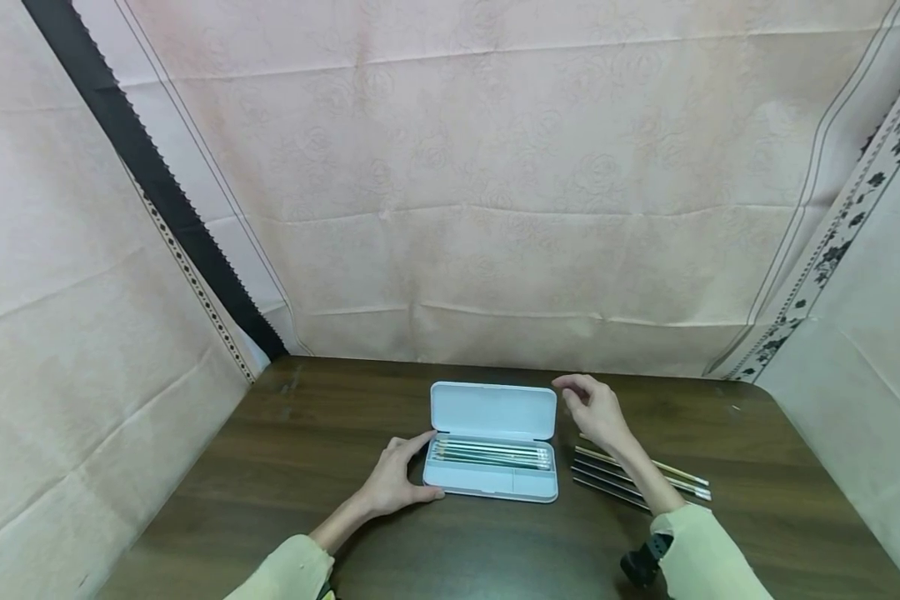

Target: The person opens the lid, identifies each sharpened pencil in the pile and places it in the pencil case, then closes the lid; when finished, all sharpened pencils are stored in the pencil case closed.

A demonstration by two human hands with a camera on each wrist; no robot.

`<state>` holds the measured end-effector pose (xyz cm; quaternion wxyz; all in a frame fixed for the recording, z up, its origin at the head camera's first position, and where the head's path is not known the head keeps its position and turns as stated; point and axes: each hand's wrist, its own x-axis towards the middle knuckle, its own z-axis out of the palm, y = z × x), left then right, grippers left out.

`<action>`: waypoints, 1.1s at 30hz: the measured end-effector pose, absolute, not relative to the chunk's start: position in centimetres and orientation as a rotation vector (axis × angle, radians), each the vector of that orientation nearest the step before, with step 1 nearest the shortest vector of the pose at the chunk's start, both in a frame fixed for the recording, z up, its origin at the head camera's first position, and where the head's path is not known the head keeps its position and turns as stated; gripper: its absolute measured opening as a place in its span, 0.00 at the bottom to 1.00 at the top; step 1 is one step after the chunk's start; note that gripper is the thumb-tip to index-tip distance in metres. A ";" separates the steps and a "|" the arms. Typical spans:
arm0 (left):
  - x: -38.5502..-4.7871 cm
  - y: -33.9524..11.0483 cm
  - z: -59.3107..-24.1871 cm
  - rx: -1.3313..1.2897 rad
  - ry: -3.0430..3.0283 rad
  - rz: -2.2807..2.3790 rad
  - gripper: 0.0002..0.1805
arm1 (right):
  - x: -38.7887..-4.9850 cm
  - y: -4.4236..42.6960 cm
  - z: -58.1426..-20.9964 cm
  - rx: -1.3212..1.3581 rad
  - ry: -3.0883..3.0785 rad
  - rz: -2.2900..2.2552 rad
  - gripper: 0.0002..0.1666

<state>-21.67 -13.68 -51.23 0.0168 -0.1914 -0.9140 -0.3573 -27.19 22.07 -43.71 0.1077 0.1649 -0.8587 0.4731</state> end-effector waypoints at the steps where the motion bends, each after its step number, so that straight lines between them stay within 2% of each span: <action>1: -21.7 -13.7 -51.2 -0.594 -2.843 -1.108 0.50 | -27.2 22.0 -43.7 0.485 -2.534 1.413 0.14; 10: -21.6 -13.6 -51.1 -0.588 -2.848 -1.112 0.51 | -27.1 21.9 -43.7 0.512 -2.564 1.538 0.16; 33: -21.7 -13.7 -51.4 -0.567 -2.854 -1.111 0.51 | -26.4 22.0 -43.7 0.480 -2.540 1.583 0.14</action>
